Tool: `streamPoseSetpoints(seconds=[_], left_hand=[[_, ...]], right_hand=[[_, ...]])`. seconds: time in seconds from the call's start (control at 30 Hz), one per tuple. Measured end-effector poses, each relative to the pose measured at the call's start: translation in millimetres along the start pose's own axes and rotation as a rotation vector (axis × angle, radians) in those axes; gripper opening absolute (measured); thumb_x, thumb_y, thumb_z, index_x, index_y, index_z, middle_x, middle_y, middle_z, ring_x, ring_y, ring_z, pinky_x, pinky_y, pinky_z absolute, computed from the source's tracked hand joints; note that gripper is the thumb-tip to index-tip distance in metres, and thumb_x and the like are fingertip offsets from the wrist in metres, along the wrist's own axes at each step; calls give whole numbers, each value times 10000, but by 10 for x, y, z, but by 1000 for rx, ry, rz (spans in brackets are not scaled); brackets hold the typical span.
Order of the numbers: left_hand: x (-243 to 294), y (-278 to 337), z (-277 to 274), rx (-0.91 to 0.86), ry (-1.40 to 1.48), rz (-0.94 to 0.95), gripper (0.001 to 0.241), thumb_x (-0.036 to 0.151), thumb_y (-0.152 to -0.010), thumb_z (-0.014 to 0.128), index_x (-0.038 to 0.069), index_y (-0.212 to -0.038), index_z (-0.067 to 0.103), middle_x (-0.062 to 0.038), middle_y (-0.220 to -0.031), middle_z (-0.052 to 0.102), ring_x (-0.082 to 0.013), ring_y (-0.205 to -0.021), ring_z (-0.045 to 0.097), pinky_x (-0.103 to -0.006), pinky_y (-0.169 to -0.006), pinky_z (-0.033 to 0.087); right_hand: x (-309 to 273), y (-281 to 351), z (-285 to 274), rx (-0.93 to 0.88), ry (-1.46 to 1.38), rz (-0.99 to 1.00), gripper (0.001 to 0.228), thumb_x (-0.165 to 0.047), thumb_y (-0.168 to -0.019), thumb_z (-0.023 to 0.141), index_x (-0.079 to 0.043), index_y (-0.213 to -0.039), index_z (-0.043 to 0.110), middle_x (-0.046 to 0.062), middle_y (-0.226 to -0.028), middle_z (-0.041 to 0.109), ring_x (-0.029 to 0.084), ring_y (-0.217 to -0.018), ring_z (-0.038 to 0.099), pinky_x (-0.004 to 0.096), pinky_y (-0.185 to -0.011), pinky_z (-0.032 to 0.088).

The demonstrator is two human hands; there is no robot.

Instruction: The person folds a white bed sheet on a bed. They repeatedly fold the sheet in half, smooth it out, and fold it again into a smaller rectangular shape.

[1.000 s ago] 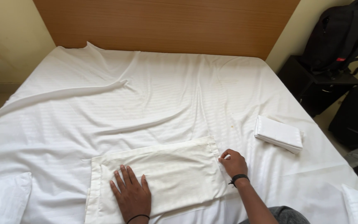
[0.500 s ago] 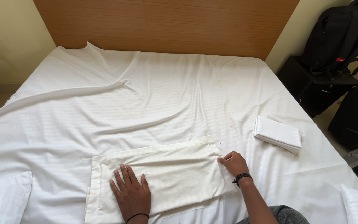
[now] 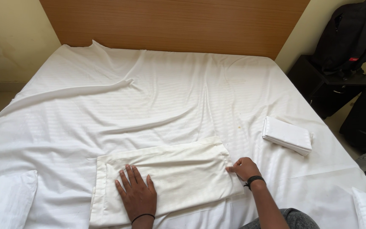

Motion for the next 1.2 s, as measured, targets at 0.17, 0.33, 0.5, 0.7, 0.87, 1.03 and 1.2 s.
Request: streamPoseSetpoints(seconds=[0.17, 0.33, 0.5, 0.7, 0.87, 1.03, 1.2], left_hand=[[-64, -196, 177, -33, 32, -2, 648, 491, -973, 422, 154, -1528, 412, -102, -1635, 339, -310, -1515, 282, -546, -1239, 165], [-361, -551, 515, 201, 147, -12, 732, 550, -962, 449, 97, -1538, 442, -132, -1639, 340, -375, -1526, 278, -645, -1242, 168], [-1035, -944, 660, 24, -51, -287, 619, 538, -973, 586, 51, -1353, 624, -205, -1397, 555, -338, -1329, 498, -545, -1067, 399], [-1399, -1057, 838, -130, 413, -516, 248, 350, -1017, 630, 119, -1031, 719, -50, -1045, 729, -268, -1048, 652, -479, -957, 477], [-1352, -946, 611, 69, 630, -557, 183, 282, -1099, 559, 120, -1057, 634, -29, -919, 737, -248, -848, 708, -459, -821, 518], [-1310, -978, 637, 62, 593, -518, 249, 349, -1137, 541, 109, -1109, 600, -78, -892, 747, -274, -789, 726, -434, -681, 554], [-1343, -1051, 774, -29, 610, -538, 257, 383, -1081, 589, 130, -1063, 626, -77, -878, 751, -274, -786, 721, -431, -690, 557]], right_hand=[[191, -121, 210, -213, -124, 84, 264, -125, -772, 915, -27, -759, 670, 102, -645, 669, 160, -487, 506, 327, -465, 393], [246, -298, 227, -125, -139, -12, 200, -180, -795, 862, -46, -783, 714, 66, -654, 707, 149, -545, 594, 314, -531, 493], [-301, -130, 47, 87, -7, -160, 411, -434, -881, 778, -26, -848, 739, 71, -736, 728, 164, -663, 659, 330, -648, 549], [-513, -262, 125, 227, -129, -243, 300, -384, -904, 730, -88, -946, 743, 51, -843, 768, 170, -761, 719, 334, -711, 571], [-536, -285, 57, 358, -328, -388, 164, -233, -957, 684, -76, -969, 730, 40, -872, 764, 145, -794, 718, 307, -721, 573], [-494, -300, 111, 314, -335, -331, 187, -225, -1002, 639, -44, -1028, 677, 44, -774, 703, 158, -681, 634, 340, -643, 513], [-634, -287, 120, 216, -234, -257, 275, -311, -980, 680, -43, -1046, 685, 63, -724, 659, 161, -642, 587, 337, -623, 490]])
Point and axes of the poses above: each hand's wrist, its own y-axis away from the middle knuckle, its own z-axis out of the palm, x = y × z, the point moved 10 cm from there along -y, towards the middle knuckle
